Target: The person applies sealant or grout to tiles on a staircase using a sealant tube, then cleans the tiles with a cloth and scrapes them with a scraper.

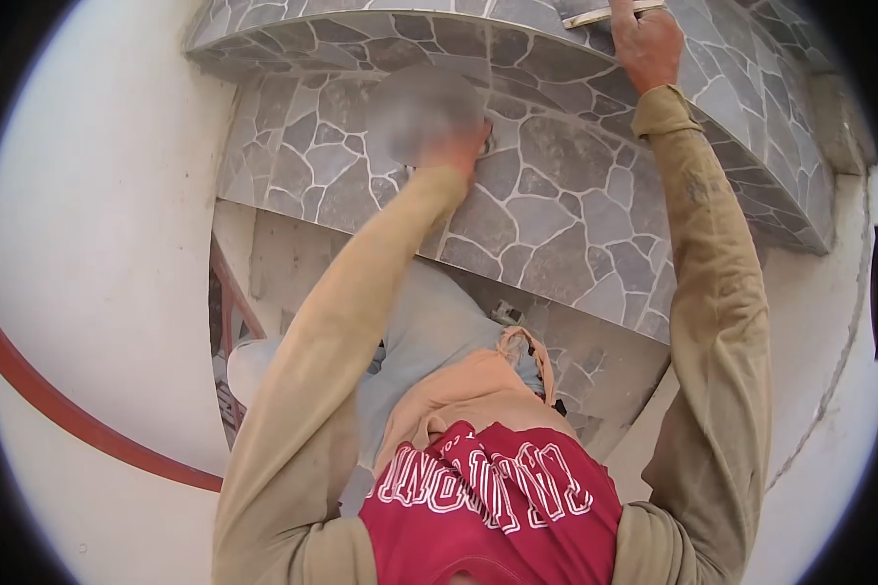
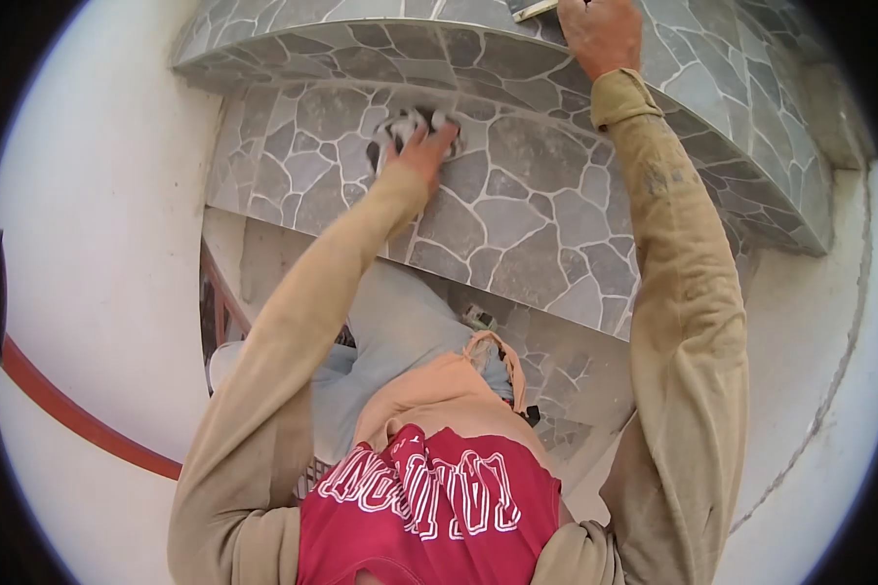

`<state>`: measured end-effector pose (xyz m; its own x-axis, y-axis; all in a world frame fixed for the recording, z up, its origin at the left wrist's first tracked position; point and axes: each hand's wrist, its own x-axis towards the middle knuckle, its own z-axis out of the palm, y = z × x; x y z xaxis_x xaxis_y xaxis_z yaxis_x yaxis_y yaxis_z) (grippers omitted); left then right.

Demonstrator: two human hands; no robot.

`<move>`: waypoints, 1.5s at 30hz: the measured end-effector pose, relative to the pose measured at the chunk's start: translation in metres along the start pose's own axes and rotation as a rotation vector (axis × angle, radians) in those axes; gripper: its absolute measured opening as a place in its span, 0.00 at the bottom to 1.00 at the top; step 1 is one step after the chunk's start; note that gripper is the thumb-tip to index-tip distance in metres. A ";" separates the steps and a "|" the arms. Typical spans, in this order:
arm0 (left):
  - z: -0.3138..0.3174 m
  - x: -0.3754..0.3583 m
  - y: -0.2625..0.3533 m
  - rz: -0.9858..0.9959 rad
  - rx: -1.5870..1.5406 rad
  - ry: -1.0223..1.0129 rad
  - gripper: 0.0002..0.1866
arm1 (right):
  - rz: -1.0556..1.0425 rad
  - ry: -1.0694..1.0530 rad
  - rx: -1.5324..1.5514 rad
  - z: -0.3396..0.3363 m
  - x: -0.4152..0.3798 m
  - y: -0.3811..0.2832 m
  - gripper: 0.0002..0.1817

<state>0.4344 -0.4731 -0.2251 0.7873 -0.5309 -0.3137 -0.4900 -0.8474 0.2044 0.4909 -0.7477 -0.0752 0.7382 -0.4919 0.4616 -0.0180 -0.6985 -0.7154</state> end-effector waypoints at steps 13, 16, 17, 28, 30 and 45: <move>0.041 -0.179 -0.030 0.227 0.028 -0.113 0.44 | -0.067 0.001 -0.067 -0.002 0.002 0.016 0.26; 0.039 -0.227 -0.125 -0.022 0.132 -0.230 0.29 | -0.119 0.027 -0.070 0.006 0.004 0.018 0.27; 0.048 -0.243 -0.187 -0.230 -0.032 -0.093 0.31 | -0.121 0.052 -0.075 0.008 0.002 0.018 0.27; 0.053 -0.116 0.009 0.336 0.038 0.095 0.29 | -0.028 0.037 0.039 -0.001 0.000 0.010 0.27; 0.044 -0.040 0.004 0.208 0.100 0.124 0.30 | -0.050 0.082 -0.050 0.004 0.008 0.017 0.27; 0.035 -0.067 -0.032 0.224 -0.032 0.102 0.33 | -0.023 -0.044 -0.069 0.006 0.001 0.011 0.25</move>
<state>0.3840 -0.4111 -0.2431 0.6953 -0.7002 -0.1621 -0.6453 -0.7075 0.2883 0.4952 -0.7525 -0.0858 0.7676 -0.4529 0.4534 -0.0455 -0.7442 -0.6664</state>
